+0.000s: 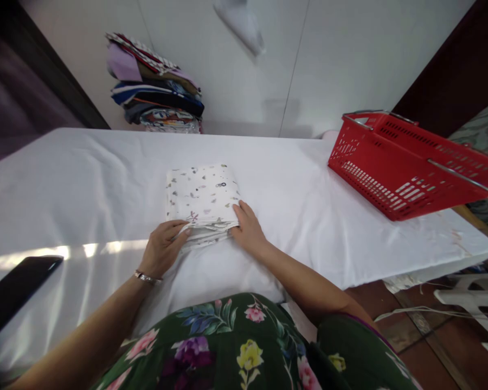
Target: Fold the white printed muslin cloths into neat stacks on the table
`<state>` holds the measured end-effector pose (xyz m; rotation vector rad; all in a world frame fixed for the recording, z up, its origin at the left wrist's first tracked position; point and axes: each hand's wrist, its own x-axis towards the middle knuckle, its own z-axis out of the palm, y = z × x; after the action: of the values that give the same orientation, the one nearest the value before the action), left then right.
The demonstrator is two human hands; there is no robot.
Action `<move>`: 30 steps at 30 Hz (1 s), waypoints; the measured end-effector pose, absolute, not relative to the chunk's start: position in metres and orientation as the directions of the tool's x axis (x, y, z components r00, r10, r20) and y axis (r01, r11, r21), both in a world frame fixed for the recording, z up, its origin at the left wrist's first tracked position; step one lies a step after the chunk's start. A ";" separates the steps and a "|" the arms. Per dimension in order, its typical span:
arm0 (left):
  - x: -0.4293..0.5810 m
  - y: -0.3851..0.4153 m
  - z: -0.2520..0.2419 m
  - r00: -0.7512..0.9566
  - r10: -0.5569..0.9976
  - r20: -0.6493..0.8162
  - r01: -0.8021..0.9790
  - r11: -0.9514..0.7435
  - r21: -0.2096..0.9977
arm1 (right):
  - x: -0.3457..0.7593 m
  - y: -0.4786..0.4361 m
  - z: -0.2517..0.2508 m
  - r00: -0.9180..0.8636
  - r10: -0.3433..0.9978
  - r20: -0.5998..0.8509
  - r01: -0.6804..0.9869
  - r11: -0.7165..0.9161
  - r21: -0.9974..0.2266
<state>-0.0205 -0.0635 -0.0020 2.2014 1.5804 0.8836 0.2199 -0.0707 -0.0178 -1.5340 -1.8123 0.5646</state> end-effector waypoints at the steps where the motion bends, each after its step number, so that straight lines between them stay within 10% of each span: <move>1: -0.020 -0.063 -0.003 0.197 0.931 0.308 0.742 -0.347 0.573 | 0.218 -0.070 -0.017 -0.065 0.970 0.234 0.681 0.214 -0.700; 17: -0.018 -0.062 -0.003 0.133 0.947 0.291 0.705 -0.297 0.644 | 0.211 -0.068 0.000 -0.245 0.914 0.323 0.743 0.391 -0.543; 30: -0.018 -0.074 0.005 0.368 0.857 0.362 0.809 -0.487 0.330 | 0.228 -0.075 -0.008 -0.195 0.938 0.287 0.770 0.328 -0.548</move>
<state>-0.0182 -0.0744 0.0047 2.5175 1.5379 0.7570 0.2276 -0.0745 -0.0084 -1.4958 -2.0222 0.3799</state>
